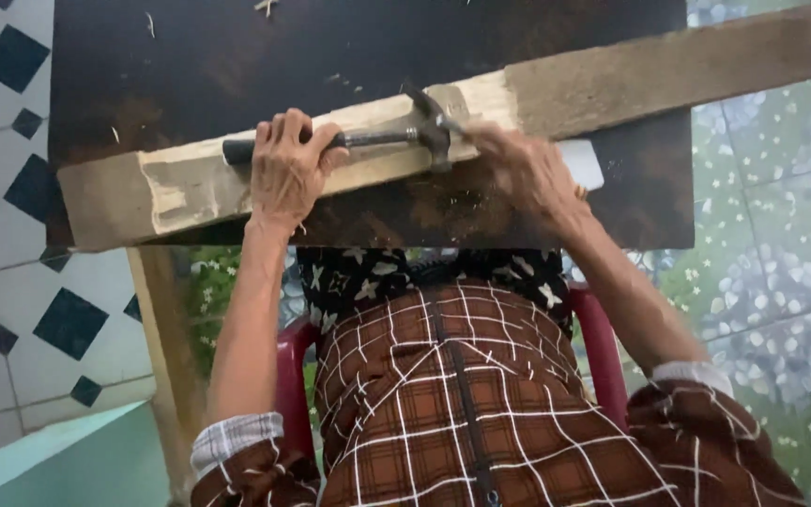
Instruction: Carving a groove into a wooden plank using a hammer and chisel
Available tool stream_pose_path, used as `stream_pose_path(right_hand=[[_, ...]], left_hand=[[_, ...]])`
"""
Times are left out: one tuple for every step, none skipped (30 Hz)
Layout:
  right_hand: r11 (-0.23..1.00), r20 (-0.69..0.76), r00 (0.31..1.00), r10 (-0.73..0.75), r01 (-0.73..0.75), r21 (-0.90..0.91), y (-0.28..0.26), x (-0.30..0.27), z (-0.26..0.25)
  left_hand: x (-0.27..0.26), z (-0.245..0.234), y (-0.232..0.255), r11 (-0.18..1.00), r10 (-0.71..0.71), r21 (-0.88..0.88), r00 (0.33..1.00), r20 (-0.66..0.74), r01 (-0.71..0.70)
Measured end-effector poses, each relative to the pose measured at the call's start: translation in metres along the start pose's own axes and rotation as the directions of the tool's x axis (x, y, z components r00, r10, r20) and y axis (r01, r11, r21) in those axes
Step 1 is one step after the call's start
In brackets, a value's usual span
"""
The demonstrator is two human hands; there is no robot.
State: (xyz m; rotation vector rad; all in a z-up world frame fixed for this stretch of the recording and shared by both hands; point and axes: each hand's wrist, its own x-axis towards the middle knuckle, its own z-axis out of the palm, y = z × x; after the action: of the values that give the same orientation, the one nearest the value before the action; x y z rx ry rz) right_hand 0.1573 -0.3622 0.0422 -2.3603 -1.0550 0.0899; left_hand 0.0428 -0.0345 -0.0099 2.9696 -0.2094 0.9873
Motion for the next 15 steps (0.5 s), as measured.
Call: stream_pose_path(right_hand=[[1.000, 0.005, 1.000, 0.002, -0.002, 0.004, 0.007, -0.003, 0.005], [1.000, 0.006, 1.000, -0.019, 0.019, 0.008, 0.014, -0.002, 0.008], [0.999, 0.006, 0.999, -0.040, 0.040, 0.012, 0.021, 0.000, 0.011], [0.999, 0.000, 0.999, -0.048, 0.048, 0.006, 0.016, -0.001, 0.006], [0.999, 0.040, 0.999, -0.019, 0.017, 0.034, 0.011, -0.001, 0.002], [0.998, 0.085, 0.996, 0.014, -0.019, 0.062, 0.008, -0.005, -0.001], [0.998, 0.082, 0.997, 0.012, -0.017, 0.057, 0.011, 0.004, -0.003], [0.999, 0.052, 0.998, -0.037, 0.037, 0.005, 0.013, 0.008, -0.001], [0.995, 0.026, 0.996, -0.088, 0.089, -0.050, 0.014, 0.012, 0.002], [0.995, 0.025, 0.996, -0.088, 0.089, -0.044, 0.020, 0.005, 0.008], [0.998, 0.036, 0.997, -0.067, 0.066, 0.015, 0.025, -0.002, 0.014], [0.996, 0.041, 0.998, -0.054, 0.051, 0.066, 0.031, -0.004, 0.017], [0.996, 0.032, 0.998, -0.061, 0.059, 0.064, 0.025, -0.005, 0.012], [0.997, 0.054, 0.998, -0.037, 0.033, 0.064, 0.019, -0.012, 0.007], [0.998, 0.076, 0.997, -0.013, 0.008, 0.063, 0.014, -0.018, 0.003]], left_hand=[[-0.003, 0.000, 0.002, 1.000, -0.002, -0.001, 1.000, 0.007, 0.002], [-0.002, 0.001, 0.001, 1.000, 0.003, 0.008, 1.000, 0.004, -0.003], [0.000, 0.001, 0.000, 1.000, 0.008, 0.016, 1.000, 0.001, -0.008], [0.001, -0.003, 0.001, 1.000, 0.008, 0.021, 1.000, -0.009, -0.008], [0.002, -0.006, 0.003, 1.000, -0.017, -0.009, 1.000, 0.008, 0.017], [0.002, -0.009, 0.007, 0.998, -0.041, -0.043, 0.999, 0.031, 0.043], [0.004, -0.005, 0.004, 0.998, -0.042, -0.043, 0.999, 0.024, 0.043], [0.002, -0.004, 0.003, 0.999, -0.028, -0.027, 0.999, 0.029, 0.029], [0.000, -0.002, 0.002, 1.000, -0.014, -0.011, 0.999, 0.034, 0.014], [-0.003, -0.001, 0.003, 1.000, -0.012, -0.008, 0.999, 0.037, 0.012], [-0.005, -0.001, 0.003, 1.000, -0.013, -0.007, 0.999, 0.041, 0.014], [-0.001, 0.001, 0.002, 1.000, -0.013, -0.001, 0.999, 0.033, 0.013], [0.001, -0.001, 0.000, 1.000, -0.009, 0.006, 1.000, 0.025, 0.009], [0.000, -0.001, 0.001, 1.000, -0.025, 0.010, 0.999, 0.034, 0.025], [-0.002, 0.000, 0.003, 0.999, -0.041, 0.013, 0.998, 0.044, 0.041]])
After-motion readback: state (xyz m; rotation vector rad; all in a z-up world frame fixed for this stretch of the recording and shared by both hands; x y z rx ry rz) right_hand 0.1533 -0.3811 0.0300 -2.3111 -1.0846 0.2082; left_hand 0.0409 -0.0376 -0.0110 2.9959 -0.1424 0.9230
